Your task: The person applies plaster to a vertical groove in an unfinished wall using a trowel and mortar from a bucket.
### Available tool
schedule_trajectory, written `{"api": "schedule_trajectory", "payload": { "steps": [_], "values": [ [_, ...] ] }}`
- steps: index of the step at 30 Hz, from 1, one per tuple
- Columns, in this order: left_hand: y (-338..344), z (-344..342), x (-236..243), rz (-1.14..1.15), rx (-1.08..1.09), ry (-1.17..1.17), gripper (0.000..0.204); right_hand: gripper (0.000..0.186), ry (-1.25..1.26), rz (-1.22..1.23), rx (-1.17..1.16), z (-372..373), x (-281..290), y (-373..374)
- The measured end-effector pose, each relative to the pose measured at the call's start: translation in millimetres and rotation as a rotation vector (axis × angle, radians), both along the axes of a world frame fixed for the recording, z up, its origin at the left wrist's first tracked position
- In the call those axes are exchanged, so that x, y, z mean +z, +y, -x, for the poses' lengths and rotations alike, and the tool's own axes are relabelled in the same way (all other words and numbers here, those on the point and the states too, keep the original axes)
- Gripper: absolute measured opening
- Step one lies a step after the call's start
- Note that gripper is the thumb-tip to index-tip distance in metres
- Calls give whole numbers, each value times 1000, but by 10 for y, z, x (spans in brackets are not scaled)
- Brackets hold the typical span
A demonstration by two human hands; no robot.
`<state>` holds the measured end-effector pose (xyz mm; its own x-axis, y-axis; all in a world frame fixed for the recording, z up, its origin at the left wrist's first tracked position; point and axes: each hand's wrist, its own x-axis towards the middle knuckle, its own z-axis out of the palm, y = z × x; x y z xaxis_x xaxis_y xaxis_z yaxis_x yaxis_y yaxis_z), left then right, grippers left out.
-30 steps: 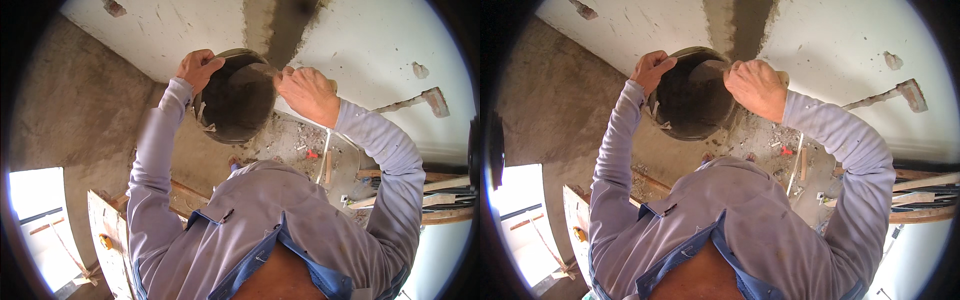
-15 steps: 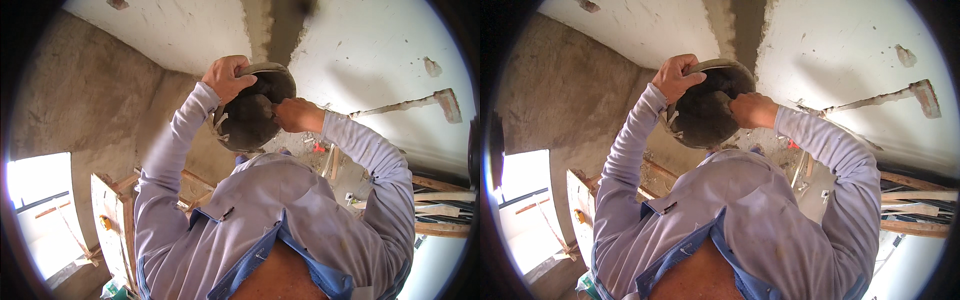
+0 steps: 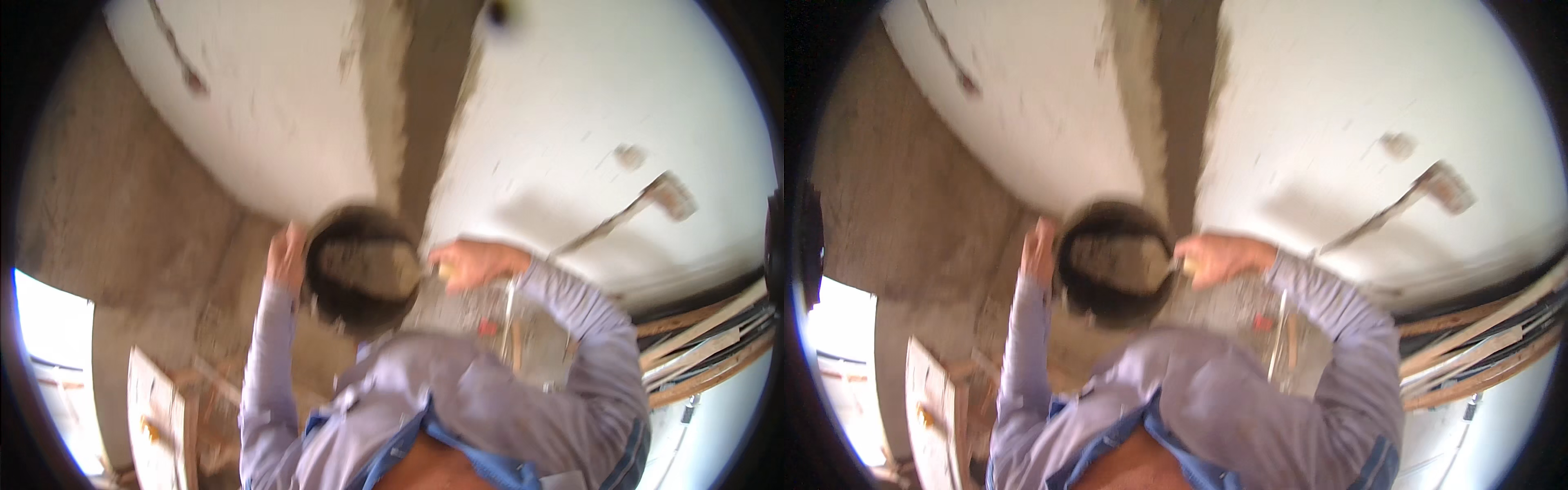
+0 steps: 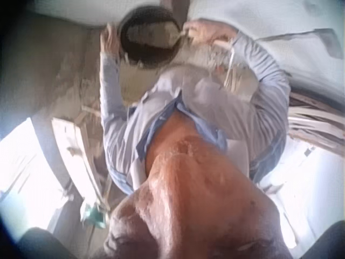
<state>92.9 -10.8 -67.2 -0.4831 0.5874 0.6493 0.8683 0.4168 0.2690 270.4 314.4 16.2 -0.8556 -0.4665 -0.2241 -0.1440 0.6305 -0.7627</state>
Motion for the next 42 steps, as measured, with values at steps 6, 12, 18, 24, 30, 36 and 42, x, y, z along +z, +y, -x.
{"api": "schedule_trajectory", "payload": {
  "steps": [6,12,18,24,30,36,42],
  "values": [
    [-127,-148,-174,-385,284,-757,51,39,-53,-137,-100,-29,1349,151],
    [-476,-379,-593,-342,553,-652,56,37,135,-28,110,-8,2106,146],
    [-955,-577,-854,-270,752,-606,57,34,75,421,283,184,2590,195],
    [-1031,-627,-817,-247,836,-780,55,29,190,1096,124,818,2746,744],
    [-1179,-416,-1027,-282,746,-828,55,19,272,1179,-387,311,1407,360],
    [-1029,44,-1032,-232,562,-880,54,21,1259,-617,-903,311,2303,276],
    [-833,323,-1185,-229,456,-807,49,24,1106,-1269,-1042,779,3217,383]
  ]
}}
